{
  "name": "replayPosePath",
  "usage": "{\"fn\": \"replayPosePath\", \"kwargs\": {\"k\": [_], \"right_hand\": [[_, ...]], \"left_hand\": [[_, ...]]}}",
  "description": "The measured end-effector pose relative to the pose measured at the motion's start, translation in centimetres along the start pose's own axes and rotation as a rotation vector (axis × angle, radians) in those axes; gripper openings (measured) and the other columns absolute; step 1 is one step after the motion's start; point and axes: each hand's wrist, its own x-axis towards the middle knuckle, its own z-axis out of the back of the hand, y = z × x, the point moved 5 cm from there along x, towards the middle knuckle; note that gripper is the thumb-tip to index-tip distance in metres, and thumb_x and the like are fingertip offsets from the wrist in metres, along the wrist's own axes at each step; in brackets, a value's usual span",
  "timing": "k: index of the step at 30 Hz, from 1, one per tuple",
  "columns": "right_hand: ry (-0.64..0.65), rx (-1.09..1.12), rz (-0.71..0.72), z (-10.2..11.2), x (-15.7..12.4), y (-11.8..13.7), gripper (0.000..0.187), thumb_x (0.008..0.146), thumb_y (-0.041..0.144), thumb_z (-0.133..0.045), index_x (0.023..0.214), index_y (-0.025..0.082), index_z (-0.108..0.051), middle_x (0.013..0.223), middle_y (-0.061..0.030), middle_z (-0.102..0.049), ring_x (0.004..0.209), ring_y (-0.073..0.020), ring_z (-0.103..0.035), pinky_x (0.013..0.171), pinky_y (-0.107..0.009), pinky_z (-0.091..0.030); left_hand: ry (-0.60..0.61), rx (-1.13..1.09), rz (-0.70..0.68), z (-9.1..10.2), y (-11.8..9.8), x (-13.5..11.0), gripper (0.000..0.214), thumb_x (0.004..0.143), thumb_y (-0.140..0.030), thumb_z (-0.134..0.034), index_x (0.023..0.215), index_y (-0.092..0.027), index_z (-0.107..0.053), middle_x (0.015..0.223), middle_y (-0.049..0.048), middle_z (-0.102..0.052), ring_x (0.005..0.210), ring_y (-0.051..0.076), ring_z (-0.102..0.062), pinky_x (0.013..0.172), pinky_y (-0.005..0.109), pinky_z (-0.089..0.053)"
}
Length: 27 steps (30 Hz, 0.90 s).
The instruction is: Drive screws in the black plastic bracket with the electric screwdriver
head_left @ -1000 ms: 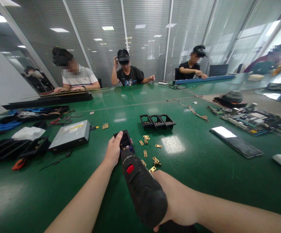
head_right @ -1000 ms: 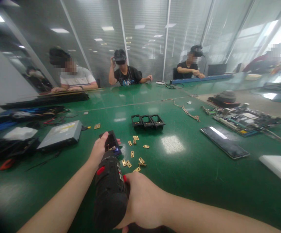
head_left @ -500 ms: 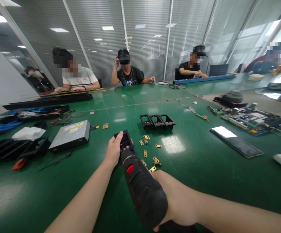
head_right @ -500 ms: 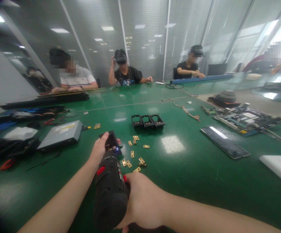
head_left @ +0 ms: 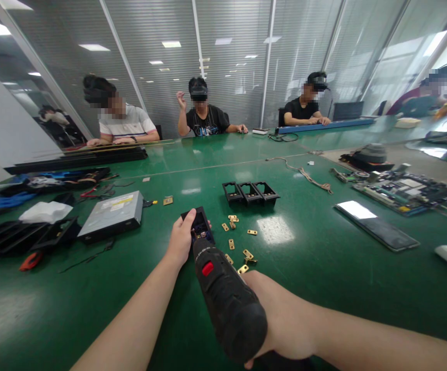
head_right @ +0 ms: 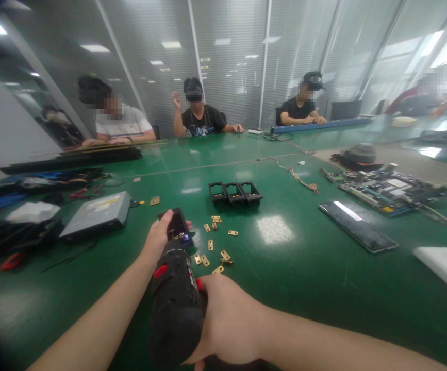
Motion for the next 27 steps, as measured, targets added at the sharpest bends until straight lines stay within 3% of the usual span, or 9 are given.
{"fn": "replayPosePath", "kwargs": {"k": [18, 27], "right_hand": [[-0.005, -0.009, 0.014, 0.28, 0.13, -0.36, 0.057, 0.041, 0.035, -0.112, 0.068, 0.016, -0.066, 0.07, 0.0005, -0.068, 0.064, -0.0183, -0.071, 0.057, -0.026, -0.059], [-0.018, 0.02, -0.034, 0.24, 0.06, -0.39, 0.057, 0.036, 0.029, -0.111, 0.069, 0.016, -0.067, 0.069, 0.0001, -0.069, 0.062, -0.0193, -0.071, 0.054, -0.027, -0.059]], "left_hand": [[0.018, 0.011, -0.026, 0.08, -0.19, 0.0, 0.071, 0.073, -0.076, -0.09, 0.1, -0.012, -0.075, 0.081, 0.0135, -0.083, 0.075, 0.032, -0.083, 0.068, 0.04, -0.067], [0.012, -0.005, -0.022, 0.16, 0.17, 0.2, 0.072, 0.073, -0.08, -0.089, 0.097, -0.014, -0.074, 0.078, 0.0129, -0.082, 0.075, 0.033, -0.083, 0.068, 0.042, -0.068]]}}
